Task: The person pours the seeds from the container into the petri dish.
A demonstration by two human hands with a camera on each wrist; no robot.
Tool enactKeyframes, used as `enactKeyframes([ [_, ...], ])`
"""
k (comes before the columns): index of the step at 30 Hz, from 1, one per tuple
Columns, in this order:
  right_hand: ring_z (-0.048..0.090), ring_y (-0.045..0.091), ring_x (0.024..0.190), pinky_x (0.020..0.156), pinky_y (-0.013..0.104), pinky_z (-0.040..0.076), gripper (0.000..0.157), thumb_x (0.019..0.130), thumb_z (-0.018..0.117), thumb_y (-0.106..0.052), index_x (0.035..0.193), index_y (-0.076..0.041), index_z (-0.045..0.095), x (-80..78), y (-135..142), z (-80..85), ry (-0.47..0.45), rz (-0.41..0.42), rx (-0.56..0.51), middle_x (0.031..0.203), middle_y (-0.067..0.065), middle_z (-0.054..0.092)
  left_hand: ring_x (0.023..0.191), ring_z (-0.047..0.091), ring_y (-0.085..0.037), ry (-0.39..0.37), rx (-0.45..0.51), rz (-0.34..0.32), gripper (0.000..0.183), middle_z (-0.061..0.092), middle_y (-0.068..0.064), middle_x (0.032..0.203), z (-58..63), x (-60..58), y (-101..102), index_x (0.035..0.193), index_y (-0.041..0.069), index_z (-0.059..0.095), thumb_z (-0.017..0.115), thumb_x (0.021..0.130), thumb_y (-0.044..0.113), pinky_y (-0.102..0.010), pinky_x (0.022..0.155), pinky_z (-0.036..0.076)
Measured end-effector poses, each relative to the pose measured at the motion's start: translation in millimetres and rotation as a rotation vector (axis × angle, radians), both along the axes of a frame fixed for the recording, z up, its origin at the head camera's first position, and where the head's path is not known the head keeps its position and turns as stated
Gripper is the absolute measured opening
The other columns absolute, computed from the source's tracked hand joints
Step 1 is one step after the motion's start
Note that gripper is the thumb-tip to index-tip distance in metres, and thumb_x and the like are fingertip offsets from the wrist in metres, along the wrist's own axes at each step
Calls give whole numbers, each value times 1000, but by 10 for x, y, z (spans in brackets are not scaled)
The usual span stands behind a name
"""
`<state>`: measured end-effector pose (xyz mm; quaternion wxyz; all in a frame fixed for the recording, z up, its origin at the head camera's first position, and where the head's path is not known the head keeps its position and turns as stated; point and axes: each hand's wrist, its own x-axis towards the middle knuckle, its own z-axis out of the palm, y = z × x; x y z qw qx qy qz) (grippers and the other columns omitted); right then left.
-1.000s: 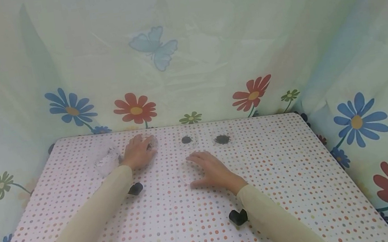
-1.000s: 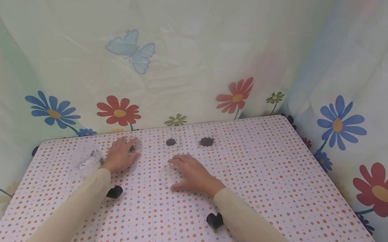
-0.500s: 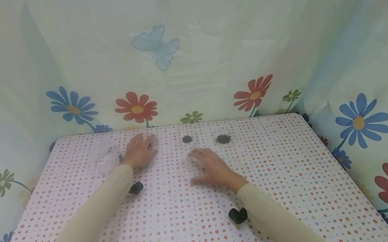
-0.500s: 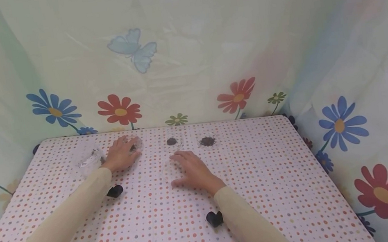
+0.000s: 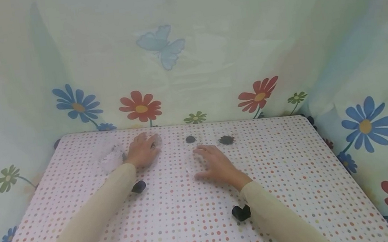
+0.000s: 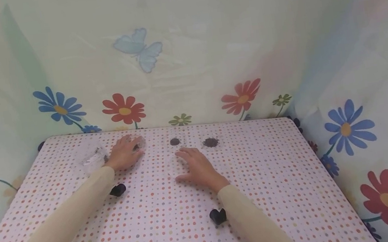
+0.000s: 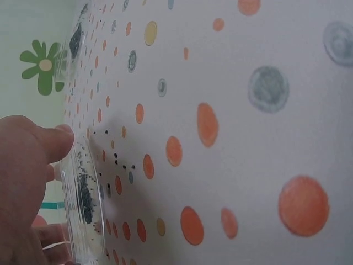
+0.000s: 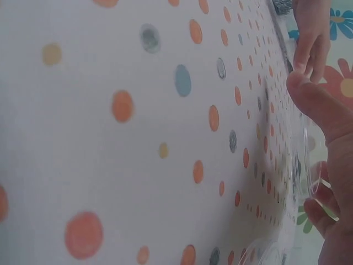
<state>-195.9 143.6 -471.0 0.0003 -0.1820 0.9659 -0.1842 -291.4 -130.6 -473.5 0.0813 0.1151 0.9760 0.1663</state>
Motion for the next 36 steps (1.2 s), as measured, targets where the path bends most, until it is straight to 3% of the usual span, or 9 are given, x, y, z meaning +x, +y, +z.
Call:
enactKeyframes([
  [7, 36, 28, 142, 117, 49, 31, 82, 73, 79, -52, 141, -19, 48, -55, 21, -20, 6, 12, 9, 154, 6, 38, 148, 16, -38, 7, -19, -9, 61, 17, -15, 161, -49, -49, 3, 152, 28, 31, 52, 96, 42, -61, 118, 18],
  [16, 37, 31, 140, 116, 52, 30, 81, 72, 80, -50, 139, -15, 51, -103, 75, -12, 32, 35, -31, 152, 9, 41, 149, 15, -39, -17, -29, 15, 62, 14, -14, 162, 7, -8, 23, 152, 30, 28, 51, 97, 43, -63, 117, 19],
  [36, 36, 32, 141, 114, 54, 34, 77, 74, 80, -48, 138, -16, 51, -238, 77, 50, 29, -6, -21, 152, 10, 40, 149, 16, -38, -4, -39, 11, 62, 16, -14, 162, -10, -26, 30, 152, 29, 29, 52, 96, 43, -62, 117, 20],
])
